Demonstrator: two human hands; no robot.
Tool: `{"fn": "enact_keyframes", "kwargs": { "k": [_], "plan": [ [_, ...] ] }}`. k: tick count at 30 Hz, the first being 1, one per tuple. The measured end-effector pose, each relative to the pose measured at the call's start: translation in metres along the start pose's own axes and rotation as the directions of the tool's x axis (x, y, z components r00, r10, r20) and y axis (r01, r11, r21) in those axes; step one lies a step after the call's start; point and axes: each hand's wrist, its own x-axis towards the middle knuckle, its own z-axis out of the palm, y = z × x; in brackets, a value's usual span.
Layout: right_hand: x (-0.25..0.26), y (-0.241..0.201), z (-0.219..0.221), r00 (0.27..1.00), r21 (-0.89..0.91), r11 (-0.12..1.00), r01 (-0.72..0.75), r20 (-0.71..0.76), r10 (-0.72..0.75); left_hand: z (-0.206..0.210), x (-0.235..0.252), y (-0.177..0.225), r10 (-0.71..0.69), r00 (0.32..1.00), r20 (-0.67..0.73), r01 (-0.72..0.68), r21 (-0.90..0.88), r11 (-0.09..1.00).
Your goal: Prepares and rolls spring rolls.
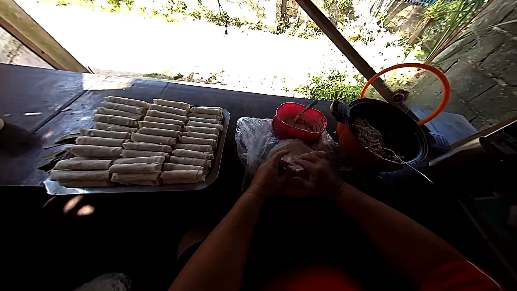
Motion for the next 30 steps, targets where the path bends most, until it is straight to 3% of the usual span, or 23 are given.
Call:
{"fn": "enact_keyframes", "kwargs": {
  "k": [4, 11, 17, 25, 30],
  "plan": [
    [-0.001, -0.003, 0.013, 0.999, 0.098, 0.995, -0.033, -0.014, 0.035, 0.0, -0.001, -0.001, 0.019, 1.0, -0.014, -0.019, 0.0, 1.0],
    [-0.006, 0.001, 0.019, 0.987, 0.082, 0.991, 0.105, -0.127, -0.094, -0.008, -0.003, -0.001, 0.052, 0.998, 0.024, -0.05, -0.061, 0.997],
    [-0.011, 0.003, 0.022, 0.969, 0.025, 0.98, 0.196, -0.155, -0.19, -0.008, -0.001, 0.001, -0.006, 1.0, 0.018, 0.008, -0.089, 0.996],
    [-0.018, 0.012, 0.018, 0.989, 0.185, 0.982, 0.047, -0.149, -0.019, -0.001, -0.006, 0.003, 0.047, 0.998, -0.035, -0.046, 0.018, 0.999],
    [-0.014, 0.016, 0.013, 1.0, 0.203, 0.979, 0.009, -0.024, -0.004, 0.006, -0.012, -0.001, 0.163, 0.98, -0.11, -0.143, 0.173, 0.975]
  ]
}}
